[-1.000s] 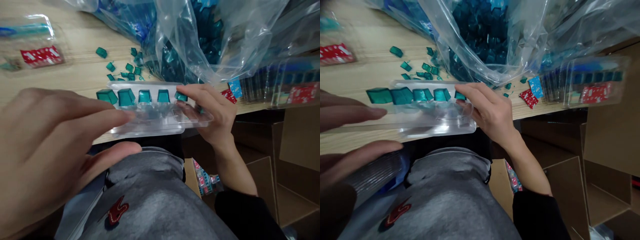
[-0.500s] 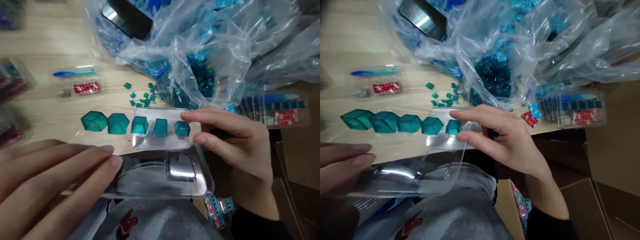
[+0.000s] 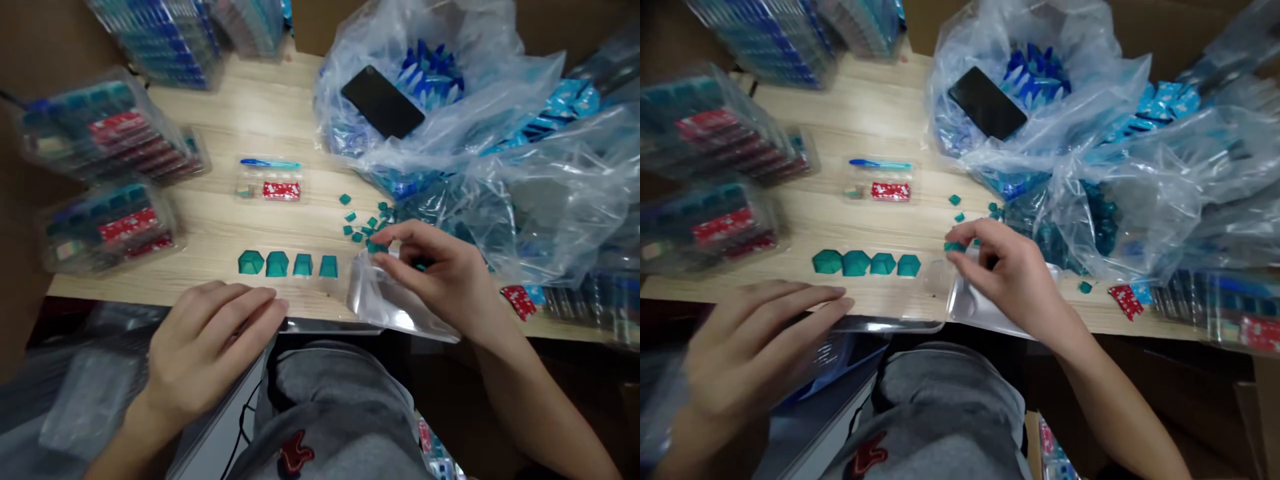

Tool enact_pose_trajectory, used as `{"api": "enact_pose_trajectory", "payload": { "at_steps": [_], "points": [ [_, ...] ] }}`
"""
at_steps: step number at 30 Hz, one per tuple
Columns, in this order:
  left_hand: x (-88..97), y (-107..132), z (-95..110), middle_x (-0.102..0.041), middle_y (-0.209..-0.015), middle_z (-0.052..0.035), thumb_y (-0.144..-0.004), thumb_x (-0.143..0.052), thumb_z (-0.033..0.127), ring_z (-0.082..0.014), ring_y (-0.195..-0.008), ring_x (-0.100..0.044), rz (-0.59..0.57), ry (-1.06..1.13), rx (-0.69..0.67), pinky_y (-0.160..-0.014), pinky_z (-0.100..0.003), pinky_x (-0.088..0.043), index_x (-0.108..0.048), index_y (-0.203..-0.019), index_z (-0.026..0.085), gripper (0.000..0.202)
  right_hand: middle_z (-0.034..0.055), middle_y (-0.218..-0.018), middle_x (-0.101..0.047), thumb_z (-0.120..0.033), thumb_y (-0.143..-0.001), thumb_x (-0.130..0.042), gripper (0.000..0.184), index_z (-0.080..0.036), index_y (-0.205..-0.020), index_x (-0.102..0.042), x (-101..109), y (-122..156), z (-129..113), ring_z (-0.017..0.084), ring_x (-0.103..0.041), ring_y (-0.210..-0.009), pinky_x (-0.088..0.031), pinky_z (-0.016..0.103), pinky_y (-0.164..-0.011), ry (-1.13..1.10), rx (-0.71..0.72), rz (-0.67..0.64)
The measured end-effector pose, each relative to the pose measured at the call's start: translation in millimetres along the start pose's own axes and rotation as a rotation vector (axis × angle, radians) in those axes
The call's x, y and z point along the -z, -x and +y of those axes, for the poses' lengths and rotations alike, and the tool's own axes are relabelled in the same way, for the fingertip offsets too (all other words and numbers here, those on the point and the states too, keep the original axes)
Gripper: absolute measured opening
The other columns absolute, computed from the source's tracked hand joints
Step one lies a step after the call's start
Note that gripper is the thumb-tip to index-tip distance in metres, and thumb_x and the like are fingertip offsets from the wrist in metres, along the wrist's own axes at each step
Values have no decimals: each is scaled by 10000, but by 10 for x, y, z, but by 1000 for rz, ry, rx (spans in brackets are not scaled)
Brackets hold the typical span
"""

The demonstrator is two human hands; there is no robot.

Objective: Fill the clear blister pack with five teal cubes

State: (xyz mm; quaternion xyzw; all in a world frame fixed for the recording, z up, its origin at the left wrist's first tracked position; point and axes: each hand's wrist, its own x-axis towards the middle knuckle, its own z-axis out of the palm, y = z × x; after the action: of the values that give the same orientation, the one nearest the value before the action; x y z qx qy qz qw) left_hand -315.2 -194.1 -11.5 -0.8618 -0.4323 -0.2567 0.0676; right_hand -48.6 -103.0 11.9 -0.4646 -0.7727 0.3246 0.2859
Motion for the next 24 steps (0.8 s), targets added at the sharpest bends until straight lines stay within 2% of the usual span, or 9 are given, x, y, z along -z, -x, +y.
{"api": "enact_pose_trajectory", "payload": {
  "at_steps": [3, 5, 6, 9, 12, 15, 18, 21, 24],
  "points": [
    [-145, 114, -118, -732, -885, -104, -897, -539, 15, -241, -795, -634, -3, -90, -38, -710, -375, -505, -643, -991, 117, 173, 59, -903, -635, -303, -843, -672, 159, -202, -961, -704, -76, -305, 137, 156, -561, -666, -509, 371, -698, 198, -98, 76],
    [-244, 205, -182, -728, -865, -99, -913, -511, 28, -239, -772, -636, -21, -103, -12, -694, -371, -505, -644, -970, 117, 170, 78, -960, -611, -277, -825, -654, 239, -195, -1048, -692, -87, -479, 211, 183, -592, -745, -525, 419, -769, 189, -195, 38],
    [-288, 252, -209, -727, -860, -97, -915, -506, 33, -238, -766, -637, -24, -109, -5, -691, -370, -505, -645, -966, 118, 171, 78, -980, -607, -231, -816, -623, 278, -198, -1088, -670, -87, -548, 230, 187, -608, -780, -535, 423, -785, 91, -249, -24],
    [-389, 378, -275, -727, -859, -97, -903, -512, 33, -238, -762, -642, -22, -123, 3, -691, -371, -504, -649, -963, 120, 173, 63, -1043, -634, -80, -731, -512, 395, -208, -1093, -603, -105, -677, 202, 173, -655, -885, -565, 378, -813, -412, -397, -281],
    [-443, 438, -317, -733, -880, -89, -900, -520, 49, -231, -786, -650, -11, -116, -3, -713, -369, -511, -656, -961, 136, 173, 65, -1072, -677, -46, -736, -527, 341, -200, -1035, -577, -175, -727, 81, 158, -677, -939, -575, 354, -865, -699, -456, -433],
    [-464, 429, -345, -735, -892, -88, -902, -518, 59, -230, -802, -650, 5, -93, 11, -728, -370, -517, -661, -961, 139, 174, 57, -1066, -713, -73, -792, -608, 260, -201, -1016, -580, -261, -758, -27, 153, -691, -986, -569, 354, -930, -748, -410, -506],
    [-472, 387, -368, -731, -878, -103, -903, -514, 47, -241, -797, -649, 16, -81, 23, -714, -375, -516, -656, -954, 121, 168, 48, -1083, -729, -130, -830, -650, 190, -202, -999, -600, -325, -797, -34, 158, -691, -1033, -561, 360, -954, -706, -345, -556],
    [-481, 348, -389, -730, -866, -84, -919, -501, 45, -224, -781, -649, 11, -93, 25, -705, -362, -519, -646, -950, 137, 174, 64, -1106, -705, -201, -858, -666, 132, -184, -988, -671, -392, -835, 66, 172, -683, -1026, -555, 345, -929, -440, -203, -571],
    [-500, 326, -399, -729, -866, -63, -926, -497, 49, -206, -781, -651, -8, -80, 28, -715, -354, -524, -640, -951, 153, 179, 76, -1114, -681, -167, -886, -607, 183, -193, -1026, -722, -496, -853, 182, 166, -676, -984, -536, 302, -876, -108, -36, -633]
  ]
}}
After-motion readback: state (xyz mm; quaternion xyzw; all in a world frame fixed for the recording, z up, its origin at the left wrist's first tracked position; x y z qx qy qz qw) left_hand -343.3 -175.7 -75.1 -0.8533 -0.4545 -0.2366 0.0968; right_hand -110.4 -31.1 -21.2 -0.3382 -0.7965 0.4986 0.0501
